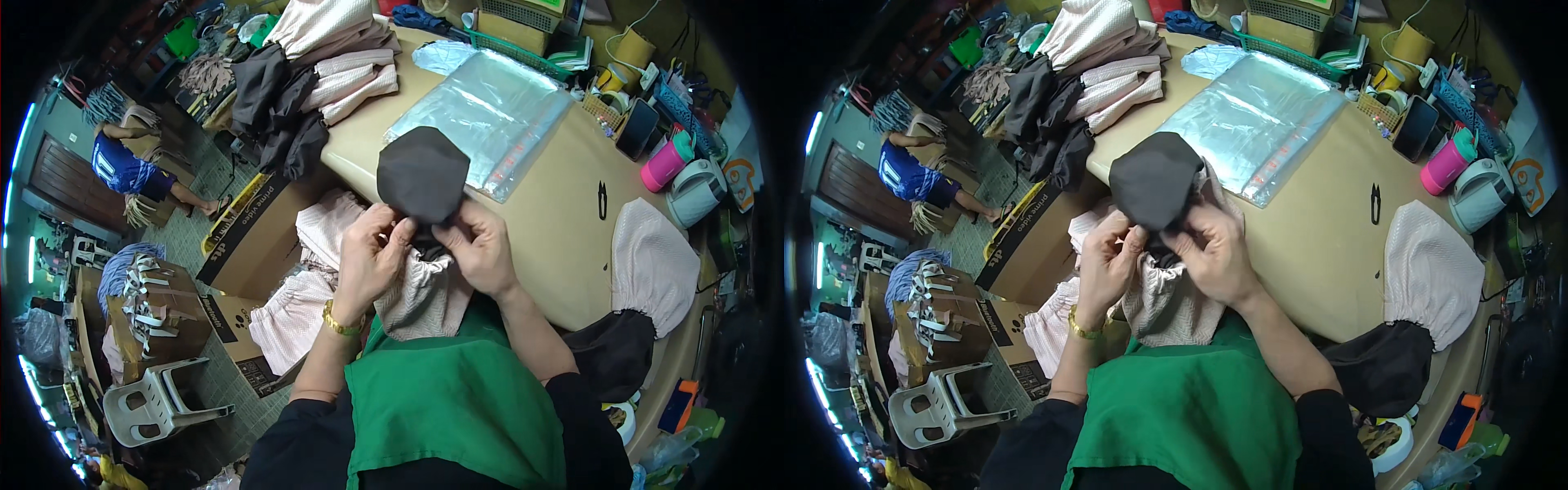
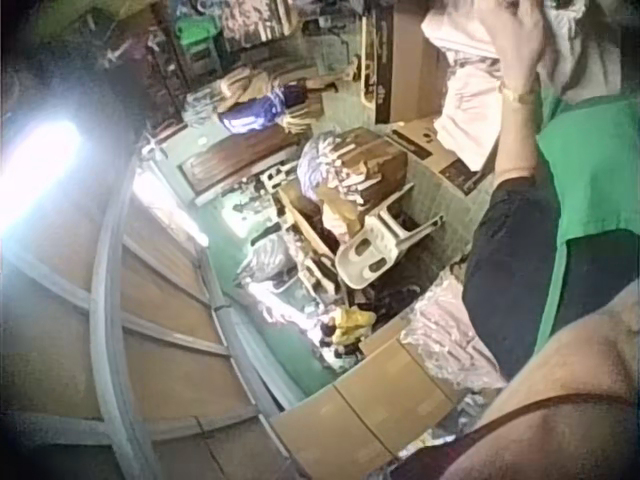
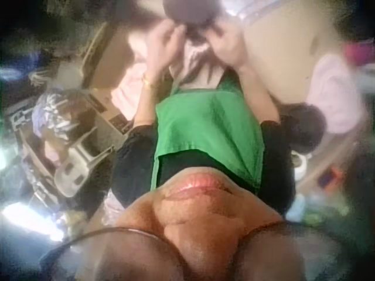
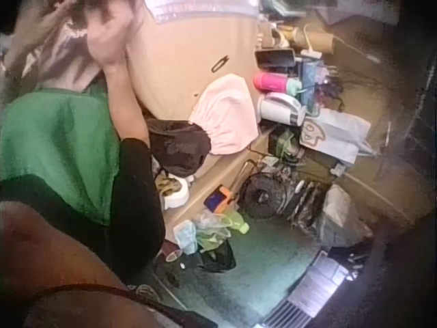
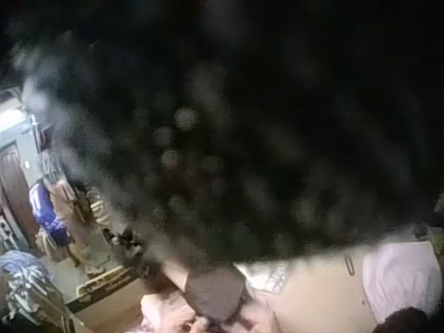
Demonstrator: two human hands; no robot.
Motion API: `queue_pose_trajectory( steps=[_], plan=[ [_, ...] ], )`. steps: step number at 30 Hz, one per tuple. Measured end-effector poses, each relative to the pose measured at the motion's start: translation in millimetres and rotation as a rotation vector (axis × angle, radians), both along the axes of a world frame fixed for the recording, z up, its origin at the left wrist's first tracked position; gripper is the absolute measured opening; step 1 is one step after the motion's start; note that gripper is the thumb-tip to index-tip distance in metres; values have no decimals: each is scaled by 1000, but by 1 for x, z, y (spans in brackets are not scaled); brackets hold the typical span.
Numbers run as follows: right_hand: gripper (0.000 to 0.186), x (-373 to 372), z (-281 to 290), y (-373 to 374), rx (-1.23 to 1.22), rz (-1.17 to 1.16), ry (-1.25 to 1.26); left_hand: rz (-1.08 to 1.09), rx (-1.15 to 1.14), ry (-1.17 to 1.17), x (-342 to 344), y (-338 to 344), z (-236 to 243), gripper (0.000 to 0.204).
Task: The person joins pieces of fabric by hand, pulling a needle and thread through the material and turning the item over to continue the work.
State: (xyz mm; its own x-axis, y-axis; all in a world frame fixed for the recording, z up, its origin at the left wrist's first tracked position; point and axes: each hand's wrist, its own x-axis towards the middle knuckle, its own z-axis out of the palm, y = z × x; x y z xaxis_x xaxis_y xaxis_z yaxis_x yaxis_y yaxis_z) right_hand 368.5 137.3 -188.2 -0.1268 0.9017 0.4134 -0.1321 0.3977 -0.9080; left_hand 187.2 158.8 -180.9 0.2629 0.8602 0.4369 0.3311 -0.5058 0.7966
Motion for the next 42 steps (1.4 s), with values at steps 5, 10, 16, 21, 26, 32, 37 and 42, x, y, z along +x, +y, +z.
queue_pose_trajectory(
  steps=[5,10,16,21,26,32,37,42],
  plan=[
    [14,-9,16,-5,257,-165,-181,-296,-473,-616,1,-3,7,17],
    [13,-9,17,-12,137,-201,-279,-257,-625,-831,-2,0,-5,18],
    [36,7,4,6,-26,17,-244,-418,-668,-829,-8,-4,12,21],
    [28,5,15,9,130,120,-454,-287,-539,-928,-4,0,-4,22],
    [13,-6,12,2,363,-51,-430,-204,-466,-862,-12,-1,19,25],
    [15,0,-4,6,228,67,-733,-444,-422,-666,-38,11,37,21],
    [28,3,17,19,326,230,-652,-458,-265,-454,15,-19,84,14],
    [33,34,26,45,614,-450,-438,-710,741,-302,41,-63,135,21]
  ],
)
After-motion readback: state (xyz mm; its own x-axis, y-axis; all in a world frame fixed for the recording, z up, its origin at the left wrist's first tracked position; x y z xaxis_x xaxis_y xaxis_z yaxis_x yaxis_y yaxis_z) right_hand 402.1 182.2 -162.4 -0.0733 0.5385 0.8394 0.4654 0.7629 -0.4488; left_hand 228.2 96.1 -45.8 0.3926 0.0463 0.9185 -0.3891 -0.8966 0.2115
